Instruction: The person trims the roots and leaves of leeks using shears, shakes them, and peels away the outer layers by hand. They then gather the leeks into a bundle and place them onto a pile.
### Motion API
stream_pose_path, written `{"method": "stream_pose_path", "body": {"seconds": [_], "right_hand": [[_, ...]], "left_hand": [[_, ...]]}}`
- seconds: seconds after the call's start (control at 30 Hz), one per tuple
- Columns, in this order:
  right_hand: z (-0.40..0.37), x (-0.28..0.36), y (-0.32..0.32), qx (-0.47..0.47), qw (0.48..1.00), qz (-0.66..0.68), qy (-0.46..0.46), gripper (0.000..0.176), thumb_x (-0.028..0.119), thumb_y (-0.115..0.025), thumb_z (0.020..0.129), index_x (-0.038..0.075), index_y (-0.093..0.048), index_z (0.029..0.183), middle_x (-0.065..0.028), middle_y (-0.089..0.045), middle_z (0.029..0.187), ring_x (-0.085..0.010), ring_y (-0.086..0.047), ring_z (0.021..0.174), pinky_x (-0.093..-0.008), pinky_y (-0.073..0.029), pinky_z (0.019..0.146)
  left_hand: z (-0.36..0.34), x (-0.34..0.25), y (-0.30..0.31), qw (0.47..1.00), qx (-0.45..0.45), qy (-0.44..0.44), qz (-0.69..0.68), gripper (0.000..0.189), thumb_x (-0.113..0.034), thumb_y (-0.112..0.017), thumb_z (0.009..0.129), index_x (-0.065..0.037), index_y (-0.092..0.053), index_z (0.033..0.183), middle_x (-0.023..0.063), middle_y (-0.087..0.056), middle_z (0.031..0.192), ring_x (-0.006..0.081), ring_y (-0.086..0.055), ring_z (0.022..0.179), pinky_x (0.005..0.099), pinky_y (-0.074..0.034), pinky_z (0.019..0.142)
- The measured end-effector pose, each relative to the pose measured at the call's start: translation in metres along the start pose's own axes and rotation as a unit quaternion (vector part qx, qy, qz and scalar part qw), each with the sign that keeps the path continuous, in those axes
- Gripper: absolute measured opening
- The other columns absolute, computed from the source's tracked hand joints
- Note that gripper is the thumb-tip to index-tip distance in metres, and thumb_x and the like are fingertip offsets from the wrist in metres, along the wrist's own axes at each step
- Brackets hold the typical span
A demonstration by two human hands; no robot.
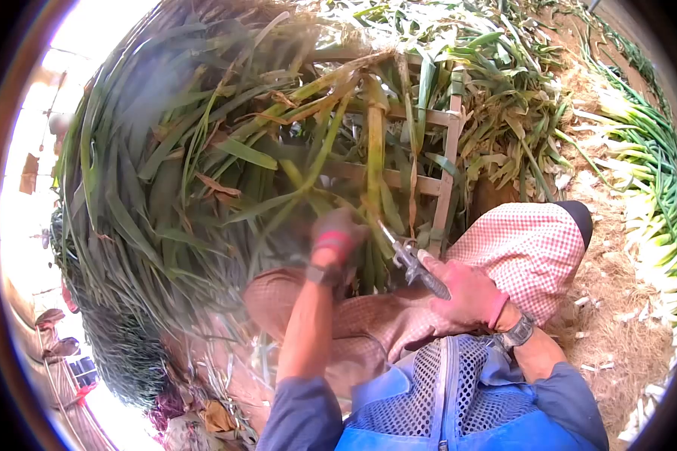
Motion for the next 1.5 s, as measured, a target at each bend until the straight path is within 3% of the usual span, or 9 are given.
{"method": "stream_pose_path", "body": {"seconds": [0.1,0.17,0.23,0.5,0.8,0.97,1.07,1.23,1.5], "right_hand": [[0.0,0.002,-0.004,0.024,0.999,-0.003,-0.04,0.091,0.04,-0.073,0.091,0.017,-0.034,0.17,-0.0274,-0.065,0.12,-0.0496,-0.067,0.111,-0.0549,-0.054,0.103],[0.004,0.005,-0.001,-0.053,0.996,-0.047,-0.046,0.094,0.041,-0.073,0.091,0.019,-0.031,0.172,-0.0279,-0.064,0.121,-0.0504,-0.067,0.11,-0.0561,-0.054,0.102],[0.01,0.01,-0.003,0.016,0.999,-0.018,-0.041,0.093,0.041,-0.072,0.092,0.02,-0.03,0.172,-0.0282,-0.063,0.121,-0.0511,-0.067,0.11,-0.0563,-0.054,0.102],[0.04,0.008,0.0,-0.073,0.993,-0.078,-0.059,0.093,0.04,-0.071,0.091,0.02,-0.029,0.172,-0.0278,-0.063,0.12,-0.0512,-0.067,0.111,-0.0551,-0.053,0.104],[0.092,0.005,0.036,-0.118,0.984,-0.127,-0.049,0.09,0.041,-0.07,0.091,0.018,-0.034,0.17,-0.0278,-0.065,0.122,-0.0481,-0.067,0.116,-0.0545,-0.053,0.104],[0.145,0.016,0.078,-0.132,0.979,-0.139,-0.063,0.086,0.037,-0.069,0.09,0.016,-0.038,0.168,-0.028,-0.066,0.123,-0.0475,-0.068,0.116,-0.0538,-0.053,0.106],[0.171,0.024,0.103,-0.132,0.981,-0.13,-0.056,0.086,0.033,-0.067,0.089,0.014,-0.037,0.168,-0.028,-0.068,0.119,-0.0475,-0.069,0.114,-0.0537,-0.054,0.104],[0.215,0.032,0.125,-0.172,0.971,-0.139,-0.086,0.084,0.03,-0.068,0.087,0.01,-0.042,0.164,-0.0287,-0.072,0.119,-0.0475,-0.071,0.114,-0.0543,-0.055,0.104],[0.142,0.02,0.082,-0.143,0.98,-0.12,-0.071,0.085,0.033,-0.068,0.089,0.011,-0.039,0.166,-0.0274,-0.071,0.114,-0.0482,-0.071,0.108,-0.0536,-0.056,0.1]], "left_hand": [[-0.01,-0.004,-0.006,0.998,0.03,0.028,0.057,0.053,-0.057,-0.079,0.089,-0.012,-0.082,0.117,0.0139,-0.081,0.114,0.0322,-0.076,0.109,0.0443,-0.057,0.095],[-0.012,0.002,-0.011,0.998,0.012,0.021,0.051,0.059,-0.064,-0.074,0.091,-0.011,-0.083,0.115,0.0155,-0.081,0.113,0.0345,-0.076,0.109,0.0462,-0.057,0.095],[-0.005,0.012,-0.013,0.998,0.018,0.029,0.046,0.06,-0.066,-0.072,0.092,-0.011,-0.083,0.114,0.0162,-0.081,0.111,0.0352,-0.076,0.108,0.0465,-0.057,0.094],[-0.004,0.005,-0.024,0.999,-0.009,0.017,0.05,0.058,-0.065,-0.069,0.095,-0.011,-0.083,0.111,0.0183,-0.08,0.107,0.0371,-0.076,0.107,0.0483,-0.058,0.091],[0.007,-0.01,-0.03,0.963,-0.245,-0.1,0.054,0.051,-0.057,-0.075,0.089,-0.015,-0.077,0.118,0.0121,-0.077,0.115,0.0359,-0.074,0.107,0.05,-0.056,0.091],[0.021,-0.018,-0.026,0.973,-0.179,-0.079,0.119,0.062,-0.057,-0.078,0.085,-0.016,-0.071,0.132,0.0128,-0.073,0.124,0.0354,-0.069,0.118,0.0511,-0.051,0.102],[0.025,-0.018,-0.029,0.969,-0.19,-0.088,0.129,0.053,-0.056,-0.08,0.084,-0.015,-0.072,0.117,0.0097,-0.073,0.118,0.0309,-0.068,0.115,0.0475,-0.053,0.096],[0.035,-0.019,-0.019,0.985,-0.102,-0.06,0.126,0.065,-0.062,-0.075,0.084,-0.012,-0.075,0.126,0.0154,-0.073,0.127,0.0357,-0.07,0.119,0.0495,-0.05,0.105],[0.032,-0.027,-0.013,0.991,-0.081,-0.032,0.097,0.061,-0.058,-0.077,0.078,-0.008,-0.081,0.111,0.016,-0.075,0.119,0.0349,-0.071,0.117,0.0456,-0.052,0.103]]}}
Point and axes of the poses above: each hand's wrist, its own z-axis towards the middle knuckle, its own y-axis out of the back of the hand, x = y × z, the point moved 2 cm from there along z, towards the middle knuckle
